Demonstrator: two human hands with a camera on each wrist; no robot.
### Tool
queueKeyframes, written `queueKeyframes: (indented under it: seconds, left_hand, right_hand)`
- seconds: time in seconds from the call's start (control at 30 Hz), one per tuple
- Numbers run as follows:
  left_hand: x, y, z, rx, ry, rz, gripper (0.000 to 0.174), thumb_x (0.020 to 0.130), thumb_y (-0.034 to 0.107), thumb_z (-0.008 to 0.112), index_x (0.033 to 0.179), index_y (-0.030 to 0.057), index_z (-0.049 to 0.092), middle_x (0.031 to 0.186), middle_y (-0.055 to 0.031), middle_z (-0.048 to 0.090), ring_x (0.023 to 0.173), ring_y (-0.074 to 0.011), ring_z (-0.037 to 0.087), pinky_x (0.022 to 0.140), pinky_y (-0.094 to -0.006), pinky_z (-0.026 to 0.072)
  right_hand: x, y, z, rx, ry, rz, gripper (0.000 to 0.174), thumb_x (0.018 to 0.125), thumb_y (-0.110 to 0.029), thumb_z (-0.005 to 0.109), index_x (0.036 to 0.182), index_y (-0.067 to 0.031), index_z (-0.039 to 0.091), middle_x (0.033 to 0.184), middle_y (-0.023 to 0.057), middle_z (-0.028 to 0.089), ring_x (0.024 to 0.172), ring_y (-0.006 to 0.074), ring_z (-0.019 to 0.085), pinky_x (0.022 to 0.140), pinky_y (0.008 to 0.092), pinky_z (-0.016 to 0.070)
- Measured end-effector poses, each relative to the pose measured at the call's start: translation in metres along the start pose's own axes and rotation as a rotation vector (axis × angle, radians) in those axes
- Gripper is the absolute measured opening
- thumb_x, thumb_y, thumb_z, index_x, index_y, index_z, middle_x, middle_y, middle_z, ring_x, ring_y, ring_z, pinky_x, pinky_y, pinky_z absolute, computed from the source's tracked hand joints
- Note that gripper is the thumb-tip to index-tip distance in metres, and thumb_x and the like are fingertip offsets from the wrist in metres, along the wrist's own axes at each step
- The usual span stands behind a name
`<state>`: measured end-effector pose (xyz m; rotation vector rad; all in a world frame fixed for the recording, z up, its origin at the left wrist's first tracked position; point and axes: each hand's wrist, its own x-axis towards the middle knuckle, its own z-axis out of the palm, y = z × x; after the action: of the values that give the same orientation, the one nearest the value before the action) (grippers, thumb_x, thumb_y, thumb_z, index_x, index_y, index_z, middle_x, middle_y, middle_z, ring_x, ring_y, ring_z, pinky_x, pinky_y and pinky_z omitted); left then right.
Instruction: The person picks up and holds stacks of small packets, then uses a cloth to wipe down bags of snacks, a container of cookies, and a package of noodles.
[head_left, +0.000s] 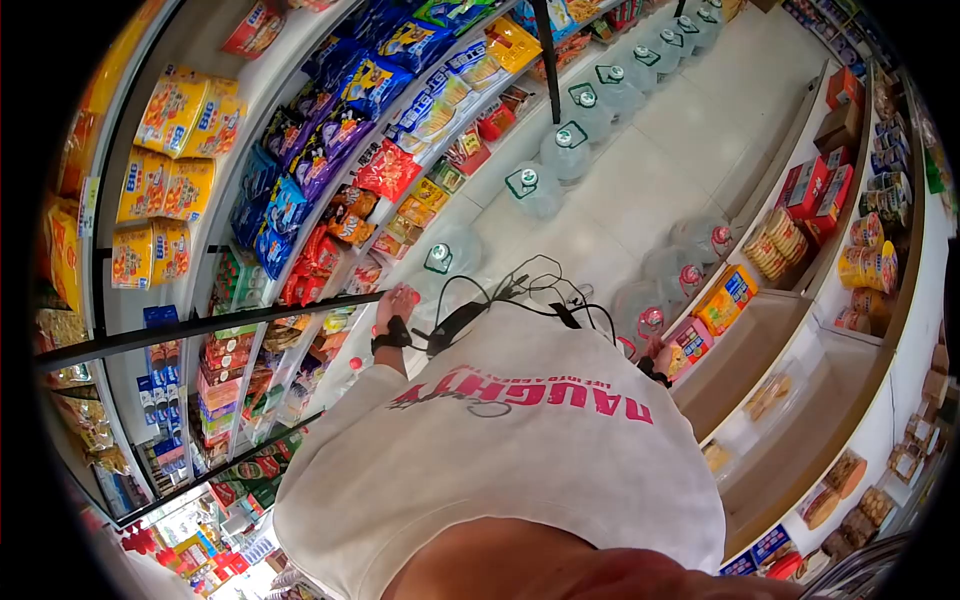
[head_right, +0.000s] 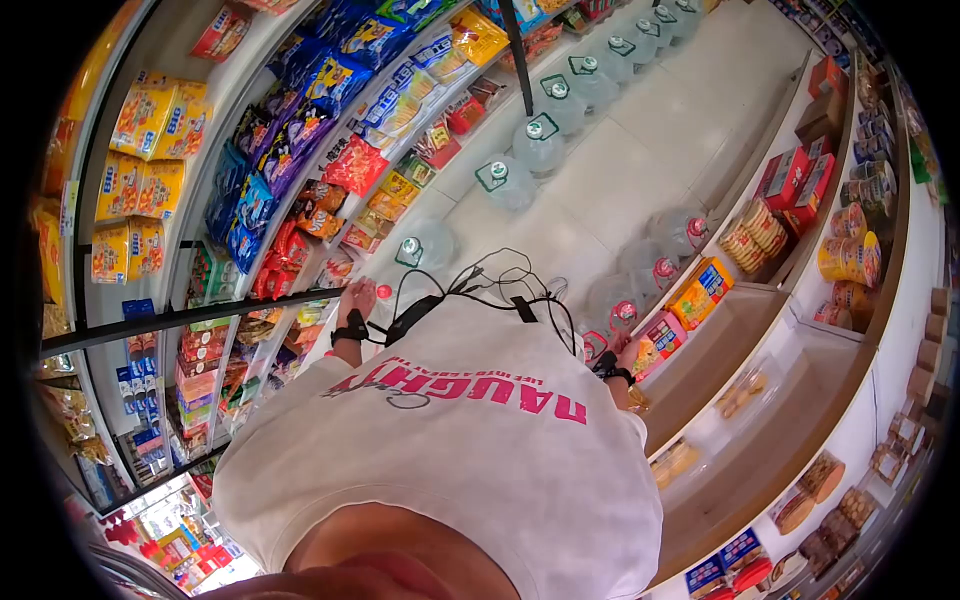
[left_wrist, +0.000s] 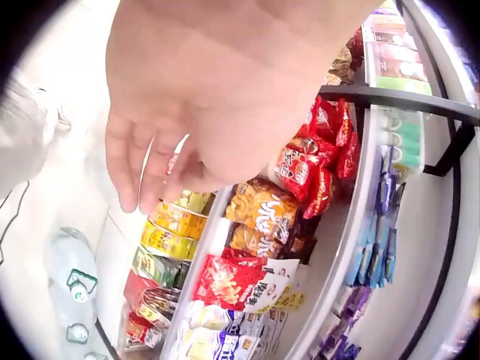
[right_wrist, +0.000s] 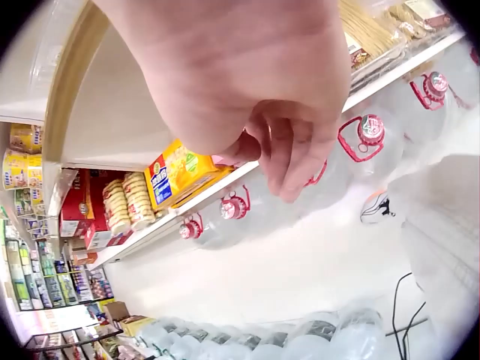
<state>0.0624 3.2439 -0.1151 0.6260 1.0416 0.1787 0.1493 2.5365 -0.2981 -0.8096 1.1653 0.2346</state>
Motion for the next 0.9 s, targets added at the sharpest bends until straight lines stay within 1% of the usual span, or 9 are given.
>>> queueKeyframes:
  seconds: [0.13, 0.23, 0.27, 0.37, 0.4, 0.47, 0.5, 0.67, 0.9]
  left_hand:
    - [-0.017, -0.004, 0.017, -0.133, 0.035, -0.067, 0.025, 0.093, 0.018, 0.051, 0.108, -0.0019, 0.057, 0.104, -0.0120, 0.062, 0.099, -0.0250, 0.062, 0.079, -0.0322, 0.0544]
    - [-0.039, -0.022, 0.004, 1.213, -0.054, 0.288, 0.016, 0.091, 0.011, 0.052, 0.096, -0.0040, 0.056, 0.100, -0.0133, 0.061, 0.096, -0.0264, 0.062, 0.077, -0.0326, 0.0561]
    - [-0.028, -0.035, -0.025, 1.214, -0.057, 0.301, 0.015, 0.091, 0.011, 0.052, 0.096, -0.0030, 0.056, 0.101, -0.0134, 0.061, 0.097, -0.0279, 0.062, 0.079, -0.0350, 0.0563]
    - [0.011, -0.058, -0.069, -0.286, -0.056, -0.295, 0.012, 0.089, 0.009, 0.051, 0.097, -0.0001, 0.055, 0.104, -0.0136, 0.061, 0.102, -0.0327, 0.061, 0.083, -0.0422, 0.0572]
    - [0.018, -0.058, -0.050, -0.266, 0.329, -0.329, 0.013, 0.090, 0.014, 0.053, 0.096, 0.0027, 0.054, 0.108, -0.0132, 0.061, 0.106, -0.0343, 0.060, 0.082, -0.0440, 0.0568]
    - [0.048, -0.072, -0.011, -0.336, 0.191, -0.308, 0.016, 0.090, 0.016, 0.055, 0.097, 0.0017, 0.055, 0.109, -0.0139, 0.061, 0.104, -0.0336, 0.061, 0.083, -0.0432, 0.0564]
    - [0.060, -0.074, 0.003, -0.372, 0.125, -0.296, 0.017, 0.090, 0.017, 0.055, 0.097, 0.0011, 0.055, 0.109, -0.0142, 0.061, 0.103, -0.0332, 0.061, 0.083, -0.0428, 0.0563]
    - [0.139, -0.076, 0.155, -0.061, -0.090, -0.141, 0.029, 0.094, 0.021, 0.051, 0.112, -0.0007, 0.056, 0.104, -0.0147, 0.062, 0.099, -0.0291, 0.060, 0.088, -0.0363, 0.0525]
    - [0.264, -0.083, 0.234, 0.005, -0.186, -0.347, 0.033, 0.097, 0.027, 0.045, 0.121, 0.0058, 0.054, 0.106, -0.0155, 0.061, 0.099, -0.0298, 0.059, 0.085, -0.0402, 0.0530]
  right_hand:
    - [0.035, 0.013, -0.025, -0.146, 0.017, 0.025, 0.031, 0.092, -0.030, 0.046, 0.078, -0.0096, 0.064, 0.066, -0.0015, 0.060, 0.054, 0.0113, 0.054, 0.047, 0.0216, 0.0399]
    - [0.043, 0.006, -0.004, -0.095, 0.065, 0.030, 0.026, 0.091, -0.025, 0.046, 0.084, -0.0079, 0.065, 0.071, -0.0007, 0.061, 0.058, 0.0124, 0.055, 0.050, 0.0227, 0.0418]
    - [0.040, 0.000, 0.002, -0.088, 0.033, 0.031, 0.026, 0.091, -0.024, 0.046, 0.088, -0.0067, 0.066, 0.077, 0.0006, 0.063, 0.063, 0.0130, 0.058, 0.054, 0.0227, 0.0441]
    - [0.014, -0.031, 0.042, -0.039, 0.067, 0.039, 0.030, 0.094, -0.026, 0.043, 0.094, -0.0058, 0.065, 0.082, 0.0018, 0.065, 0.073, 0.0149, 0.061, 0.061, 0.0261, 0.0486]
    - [0.004, -0.045, 0.055, 0.008, 0.073, 0.047, 0.031, 0.094, -0.027, 0.042, 0.094, -0.0056, 0.065, 0.081, 0.0020, 0.064, 0.074, 0.0155, 0.062, 0.062, 0.0272, 0.0496]
    - [0.040, -0.041, 0.049, 0.267, 0.097, 0.043, 0.020, 0.091, -0.014, 0.048, 0.085, -0.0048, 0.064, 0.075, 0.0040, 0.065, 0.063, 0.0162, 0.063, 0.057, 0.0256, 0.0544]
    - [0.078, -0.058, 0.007, 0.045, -0.209, 0.114, 0.031, 0.094, -0.024, 0.042, 0.095, -0.0001, 0.061, 0.088, 0.0076, 0.066, 0.078, 0.0218, 0.065, 0.070, 0.0294, 0.0541]
    - [0.008, -0.145, 0.069, -0.068, 0.203, -0.183, 0.026, 0.092, -0.017, 0.043, 0.099, -0.0004, 0.062, 0.084, 0.0085, 0.066, 0.071, 0.0198, 0.065, 0.062, 0.0277, 0.0556]
    - [-0.029, -0.228, 0.150, 0.129, 0.121, -0.162, 0.020, 0.093, -0.024, 0.054, 0.098, -0.0069, 0.063, 0.087, 0.0055, 0.068, 0.070, 0.0175, 0.065, 0.060, 0.0228, 0.0536]
